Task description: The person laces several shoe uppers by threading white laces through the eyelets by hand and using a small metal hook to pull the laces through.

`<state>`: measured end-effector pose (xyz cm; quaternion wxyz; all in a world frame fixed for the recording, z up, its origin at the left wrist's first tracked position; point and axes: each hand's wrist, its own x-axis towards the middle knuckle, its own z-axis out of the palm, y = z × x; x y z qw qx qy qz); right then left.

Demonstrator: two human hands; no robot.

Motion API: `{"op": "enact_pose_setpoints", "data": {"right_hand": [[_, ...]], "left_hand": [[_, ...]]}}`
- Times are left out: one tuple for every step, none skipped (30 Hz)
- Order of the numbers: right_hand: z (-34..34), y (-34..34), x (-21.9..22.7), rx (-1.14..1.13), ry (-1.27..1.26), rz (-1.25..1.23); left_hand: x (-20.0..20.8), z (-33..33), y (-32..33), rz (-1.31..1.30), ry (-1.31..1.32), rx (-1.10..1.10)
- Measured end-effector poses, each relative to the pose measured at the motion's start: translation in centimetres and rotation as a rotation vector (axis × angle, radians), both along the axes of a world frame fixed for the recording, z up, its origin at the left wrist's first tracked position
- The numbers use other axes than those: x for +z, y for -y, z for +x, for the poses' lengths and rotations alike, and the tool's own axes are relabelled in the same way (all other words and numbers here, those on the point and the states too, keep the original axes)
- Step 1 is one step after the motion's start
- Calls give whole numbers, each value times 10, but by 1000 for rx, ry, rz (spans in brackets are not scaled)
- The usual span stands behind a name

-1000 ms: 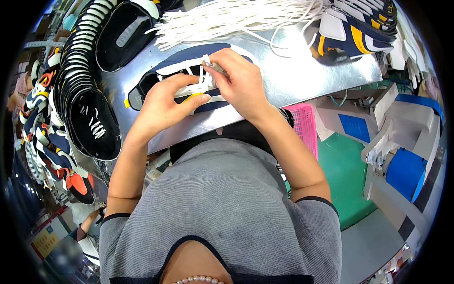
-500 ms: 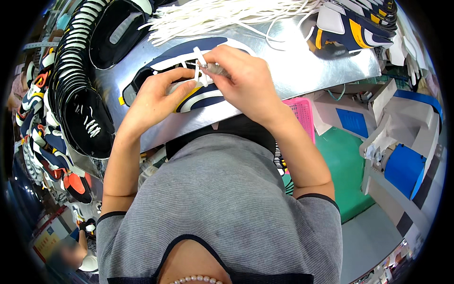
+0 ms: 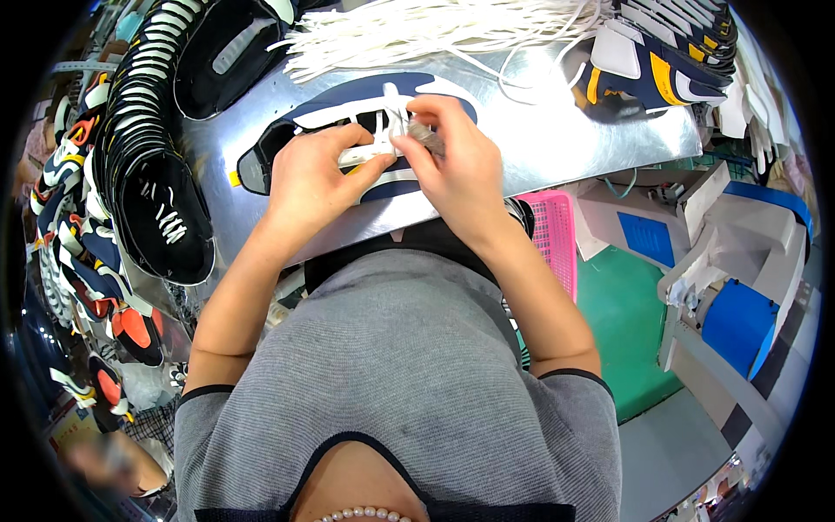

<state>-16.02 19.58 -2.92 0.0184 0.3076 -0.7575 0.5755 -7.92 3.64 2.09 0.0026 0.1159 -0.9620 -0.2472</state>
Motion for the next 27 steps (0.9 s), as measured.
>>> {"op": "enact_pose_setpoints", "data": {"right_hand": [[5, -7, 6, 18, 86, 48], [11, -17, 13, 37, 169, 95], [17, -26, 19, 51, 255, 144], [22, -30, 21, 85, 341, 151], [25, -34, 22, 103, 352, 195], [27, -36, 23, 121, 362, 239], [28, -38, 23, 138, 374, 283], [28, -37, 24, 112, 387, 294], [27, -37, 23, 115, 379, 285], [27, -37, 21, 117, 371, 276], [26, -36, 18, 121, 362, 265], [25, -36, 17, 125, 369, 255], [24, -35, 16, 130, 376, 245], [23, -35, 15, 135, 385, 236], [22, -36, 14, 137, 394, 237], [20, -36, 14, 139, 404, 238], [20, -37, 14, 141, 415, 238], [21, -37, 16, 139, 416, 231], [21, -38, 20, 138, 417, 224], [22, -39, 23, 137, 417, 217], [21, -38, 21, 139, 410, 216], [20, -36, 18, 142, 404, 214], [19, -35, 16, 147, 396, 213], [18, -35, 17, 147, 409, 220], [17, -35, 18, 147, 421, 227], [18, -35, 18, 149, 438, 233], [18, -34, 17, 147, 451, 248]], "left_hand": [[-2, 1, 0, -6, -19, -14], [-4, 2, 1, -14, -41, -27], [-6, 1, 1, -21, -63, -32], [-7, 1, 2, -28, -85, -38], [-9, 0, 1, -32, -106, -46], [-9, 1, 1, -16, -106, -40], [-10, 2, 1, 0, -107, -33], [-9, 2, 1, 14, -106, -29], [-10, 1, 1, 12, -114, -34], [-10, 1, 1, 11, -122, -39], [-10, 1, 1, 7, -130, -44], [-10, 1, 1, 3, -138, -54], [-10, 1, 1, -1, -146, -64], [-11, 1, 1, -3, -152, -73], [-12, 1, 0, 6, -162, -70], [-12, 1, -1, 15, -172, -67], [-14, 1, -1, 24, -181, -63], [-16, 2, 0, 14, -190, -65], [-19, 3, 0, 4, -199, -65], [-20, 3, 1, -6, -210, -66], [-19, 3, 0, -7, -208, -73], [-18, 3, 0, -8, -206, -80], [-17, 2, 0, -10, -206, -86], [-16, 1, -1, -4, -232, -106], [-16, 1, -1, 2, -258, -125], [-16, 1, -2, 7, -280, -144], [-17, 2, -3, 1, -308, -179]]}}
